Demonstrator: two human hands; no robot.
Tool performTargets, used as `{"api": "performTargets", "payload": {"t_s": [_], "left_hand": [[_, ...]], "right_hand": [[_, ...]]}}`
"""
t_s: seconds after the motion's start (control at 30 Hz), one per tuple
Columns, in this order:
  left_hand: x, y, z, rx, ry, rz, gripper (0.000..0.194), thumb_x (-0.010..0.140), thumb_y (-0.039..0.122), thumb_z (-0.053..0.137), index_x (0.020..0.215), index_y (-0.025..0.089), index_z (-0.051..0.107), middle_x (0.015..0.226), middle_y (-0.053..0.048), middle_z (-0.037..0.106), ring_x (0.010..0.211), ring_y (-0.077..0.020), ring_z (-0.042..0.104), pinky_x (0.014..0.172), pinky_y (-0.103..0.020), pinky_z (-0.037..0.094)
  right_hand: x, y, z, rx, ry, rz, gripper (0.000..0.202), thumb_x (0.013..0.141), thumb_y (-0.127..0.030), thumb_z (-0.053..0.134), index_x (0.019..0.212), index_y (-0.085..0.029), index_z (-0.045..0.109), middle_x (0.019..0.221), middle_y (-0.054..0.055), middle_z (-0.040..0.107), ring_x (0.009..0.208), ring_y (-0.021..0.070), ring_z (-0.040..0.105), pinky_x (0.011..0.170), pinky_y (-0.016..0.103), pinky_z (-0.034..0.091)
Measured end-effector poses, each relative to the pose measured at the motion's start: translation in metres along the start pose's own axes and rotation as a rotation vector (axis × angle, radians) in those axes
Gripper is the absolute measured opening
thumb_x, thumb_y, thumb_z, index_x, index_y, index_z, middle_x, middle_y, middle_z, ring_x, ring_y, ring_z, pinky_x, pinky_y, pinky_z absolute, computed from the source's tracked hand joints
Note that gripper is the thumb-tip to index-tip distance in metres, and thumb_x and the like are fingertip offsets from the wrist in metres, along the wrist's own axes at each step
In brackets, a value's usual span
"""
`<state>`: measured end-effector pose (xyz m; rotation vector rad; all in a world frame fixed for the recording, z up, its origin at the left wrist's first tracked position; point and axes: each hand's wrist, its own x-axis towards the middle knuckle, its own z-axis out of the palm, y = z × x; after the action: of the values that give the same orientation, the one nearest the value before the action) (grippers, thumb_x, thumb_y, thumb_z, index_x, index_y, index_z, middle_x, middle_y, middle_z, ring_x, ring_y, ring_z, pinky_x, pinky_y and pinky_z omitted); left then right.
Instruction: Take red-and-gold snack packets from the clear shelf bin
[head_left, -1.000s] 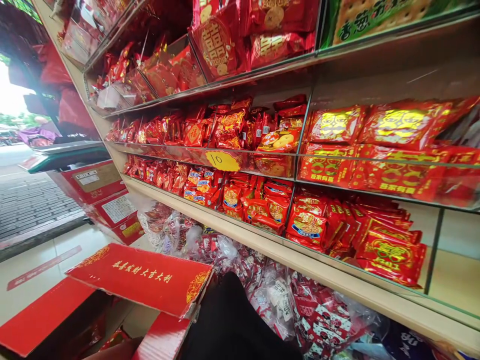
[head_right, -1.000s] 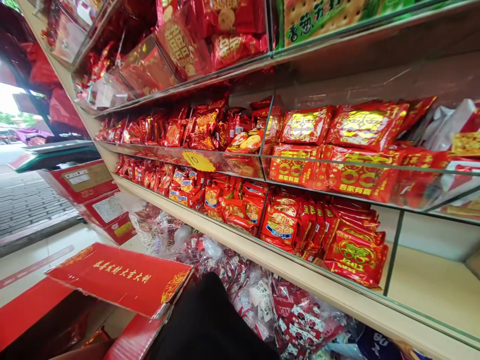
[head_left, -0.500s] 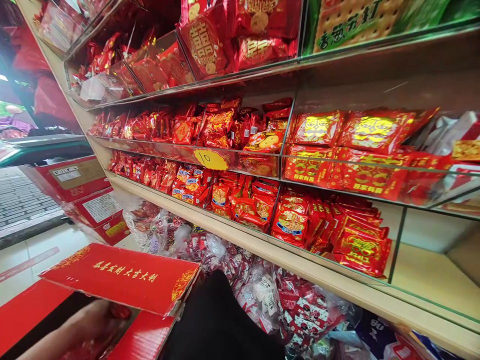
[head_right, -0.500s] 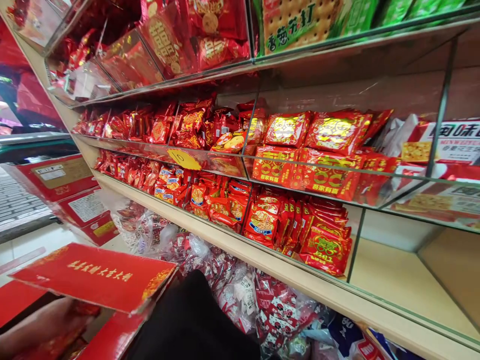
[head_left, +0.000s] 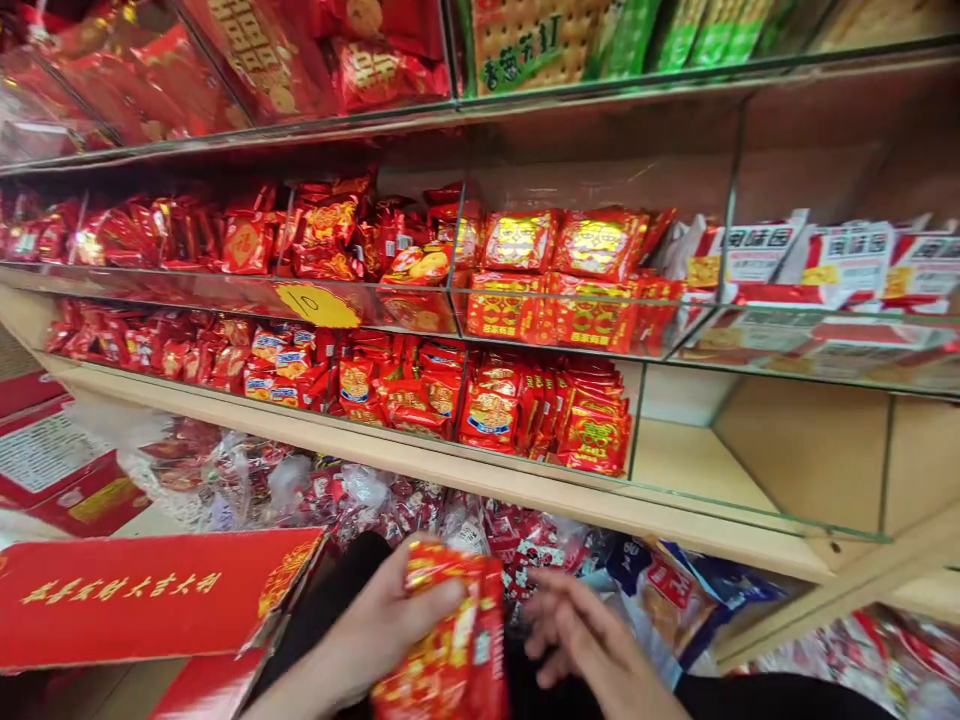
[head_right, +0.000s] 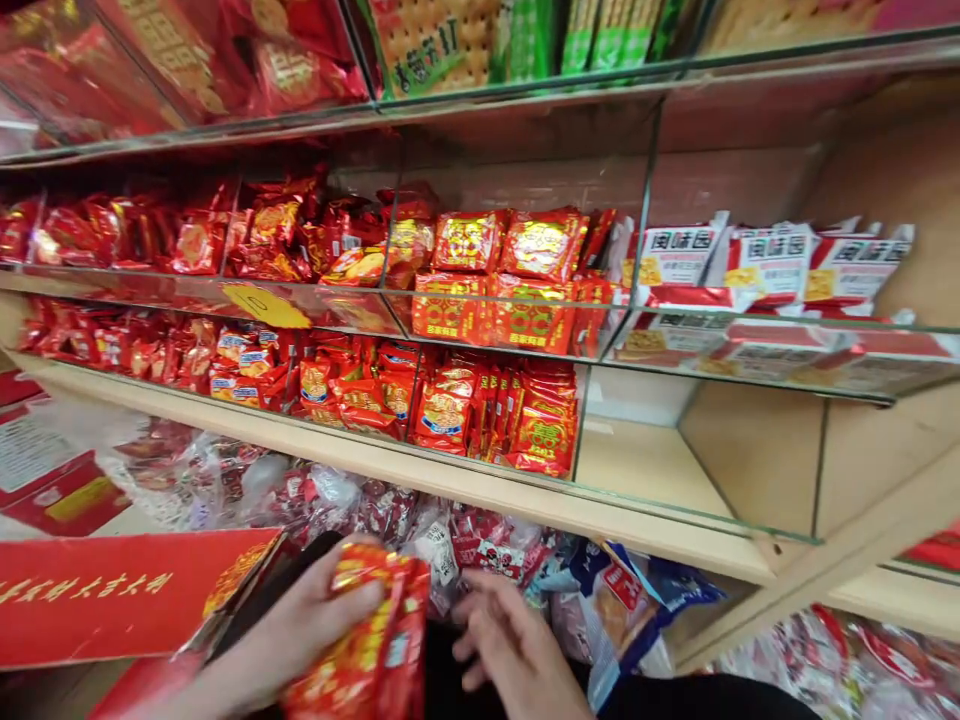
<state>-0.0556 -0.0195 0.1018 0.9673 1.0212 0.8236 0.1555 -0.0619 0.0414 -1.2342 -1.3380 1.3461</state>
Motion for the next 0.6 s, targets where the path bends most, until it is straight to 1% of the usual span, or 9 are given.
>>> {"api": "performTargets", "payload": {"t_s": [0.03, 0.1, 0.13, 0.17, 0.23, 0.33, 0.43, 0.5, 0.6], "left_hand": [[0.018, -0.005, 0.02, -0.019, -0.115, 0.021, 0.045, 0.058, 0.04, 0.079, 0.084, 0.019, 0.048, 0.064, 0.005, 0.065, 0.056, -0.0122, 0.06, 0.059, -0.026, 0.048], [0.048, -0.015, 0.055, -0.056, -0.203, 0.071, 0.042, 0.062, 0.037, 0.077, 0.084, 0.019, 0.047, 0.066, 0.006, 0.062, 0.058, -0.0103, 0.058, 0.059, -0.024, 0.047], [0.059, -0.019, 0.068, -0.068, -0.243, 0.077, 0.041, 0.062, 0.036, 0.077, 0.085, 0.019, 0.048, 0.067, 0.005, 0.062, 0.059, -0.0106, 0.059, 0.06, -0.024, 0.048], [0.067, -0.022, 0.078, -0.081, -0.277, 0.073, 0.042, 0.062, 0.036, 0.077, 0.088, 0.019, 0.048, 0.069, 0.005, 0.061, 0.061, -0.0112, 0.059, 0.061, -0.025, 0.048], [0.078, -0.029, 0.089, -0.101, -0.353, 0.046, 0.047, 0.06, 0.035, 0.079, 0.094, 0.018, 0.05, 0.075, 0.002, 0.063, 0.065, -0.0132, 0.061, 0.064, -0.027, 0.049], [0.086, -0.041, 0.086, -0.15, -0.42, 0.007, 0.058, 0.06, 0.033, 0.08, 0.106, 0.019, 0.048, 0.089, -0.003, 0.066, 0.074, -0.0157, 0.063, 0.071, -0.029, 0.049], [0.09, -0.053, 0.071, -0.15, -0.44, 0.005, 0.064, 0.068, 0.034, 0.074, 0.121, 0.025, 0.039, 0.091, -0.001, 0.065, 0.076, -0.015, 0.062, 0.072, -0.029, 0.049], [0.089, -0.059, 0.061, 0.003, -0.511, 0.026, 0.057, 0.074, 0.033, 0.068, 0.123, 0.025, 0.041, 0.085, 0.001, 0.064, 0.072, -0.0131, 0.06, 0.071, -0.026, 0.047], [0.084, -0.064, 0.056, 0.243, -0.708, 0.052, 0.036, 0.08, 0.035, 0.061, 0.113, 0.022, 0.055, 0.086, 0.0, 0.063, 0.077, -0.0137, 0.058, 0.077, -0.026, 0.045]], "right_hand": [[0.005, -0.008, -0.003, 0.122, 0.05, -0.009, 0.056, 0.082, -0.063, 0.039, 0.115, -0.021, 0.052, 0.095, 0.007, 0.064, 0.078, 0.017, 0.063, 0.063, 0.028, 0.052], [0.011, -0.018, -0.012, 0.264, 0.186, -0.057, 0.043, 0.079, -0.057, 0.051, 0.1, -0.021, 0.059, 0.087, 0.004, 0.065, 0.076, 0.0167, 0.062, 0.065, 0.027, 0.051], [0.012, -0.02, -0.018, 0.265, 0.259, -0.087, 0.036, 0.079, -0.053, 0.054, 0.093, -0.021, 0.061, 0.084, 0.003, 0.066, 0.075, 0.0162, 0.062, 0.066, 0.026, 0.05], [0.012, -0.02, -0.024, 0.245, 0.314, -0.111, 0.031, 0.078, -0.05, 0.056, 0.088, -0.021, 0.062, 0.082, 0.002, 0.066, 0.076, 0.0159, 0.061, 0.068, 0.025, 0.049], [0.009, -0.013, -0.036, 0.175, 0.418, -0.13, 0.029, 0.078, -0.047, 0.057, 0.083, -0.02, 0.064, 0.08, 0.002, 0.065, 0.075, 0.016, 0.06, 0.067, 0.024, 0.048], [0.004, 0.001, -0.05, 0.098, 0.583, -0.118, 0.029, 0.079, -0.046, 0.057, 0.079, -0.018, 0.065, 0.078, 0.003, 0.065, 0.074, 0.0163, 0.058, 0.067, 0.025, 0.047], [0.003, 0.011, -0.059, 0.232, 0.711, -0.059, 0.031, 0.079, -0.047, 0.057, 0.087, -0.018, 0.064, 0.076, 0.003, 0.065, 0.07, 0.016, 0.058, 0.063, 0.026, 0.047], [0.004, 0.013, -0.061, 0.324, 0.781, -0.05, 0.03, 0.077, -0.047, 0.059, 0.089, -0.019, 0.064, 0.074, 0.001, 0.063, 0.066, 0.0148, 0.057, 0.059, 0.025, 0.046], [0.006, 0.014, -0.059, 0.287, 0.815, -0.071, 0.029, 0.078, -0.046, 0.059, 0.086, -0.018, 0.064, 0.069, 0.001, 0.061, 0.063, 0.0139, 0.055, 0.057, 0.024, 0.045]]}}
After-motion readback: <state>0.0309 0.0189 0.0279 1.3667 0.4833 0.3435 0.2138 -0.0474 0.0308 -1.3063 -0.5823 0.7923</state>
